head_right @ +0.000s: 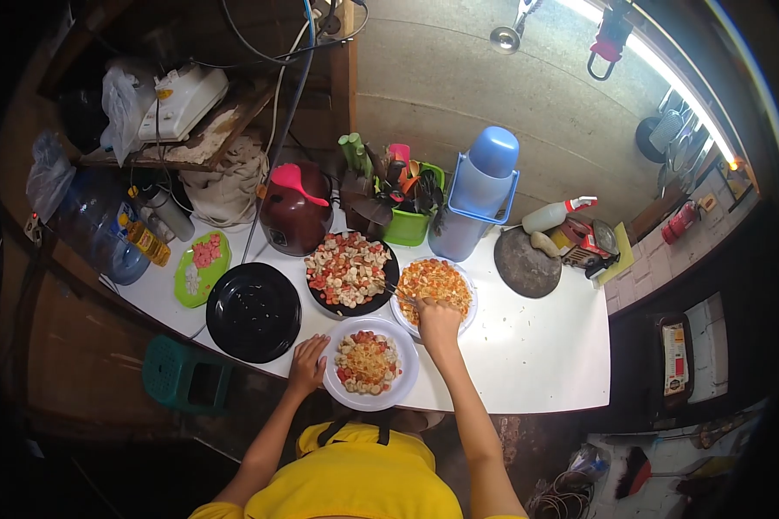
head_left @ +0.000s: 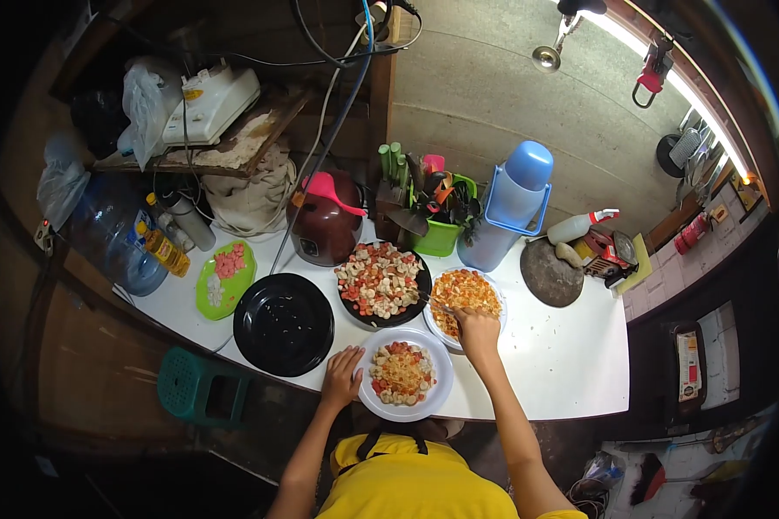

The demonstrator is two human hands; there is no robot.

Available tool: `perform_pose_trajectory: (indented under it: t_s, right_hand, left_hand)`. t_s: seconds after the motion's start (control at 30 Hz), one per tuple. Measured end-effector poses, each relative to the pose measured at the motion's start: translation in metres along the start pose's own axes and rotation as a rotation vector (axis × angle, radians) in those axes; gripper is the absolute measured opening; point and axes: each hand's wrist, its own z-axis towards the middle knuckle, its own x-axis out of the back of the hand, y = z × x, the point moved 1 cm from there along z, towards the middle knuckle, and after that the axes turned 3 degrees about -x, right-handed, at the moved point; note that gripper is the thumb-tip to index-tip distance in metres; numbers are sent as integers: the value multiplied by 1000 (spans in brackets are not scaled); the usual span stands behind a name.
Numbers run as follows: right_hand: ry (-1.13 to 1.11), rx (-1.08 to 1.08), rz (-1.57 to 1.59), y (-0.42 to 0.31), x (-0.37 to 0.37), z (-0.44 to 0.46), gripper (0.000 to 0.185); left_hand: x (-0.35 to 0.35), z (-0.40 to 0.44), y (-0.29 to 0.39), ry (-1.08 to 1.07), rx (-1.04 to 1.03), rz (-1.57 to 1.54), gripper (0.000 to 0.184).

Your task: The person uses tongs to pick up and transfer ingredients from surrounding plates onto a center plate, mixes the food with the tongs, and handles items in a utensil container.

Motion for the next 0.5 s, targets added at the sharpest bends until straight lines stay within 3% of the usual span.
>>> perform_pose_trajectory:
  t_s: [0.23, 0.5]
  right_hand:
    - [-28, 4, 107, -24, 7, 16, 19]
    - [-115, 76, -5, -56, -10, 34, 20]
  left_hand:
    - [-2, -1, -4, 4, 3, -5, 43]
    - [1, 0, -2, -10, 7, -19, 43]
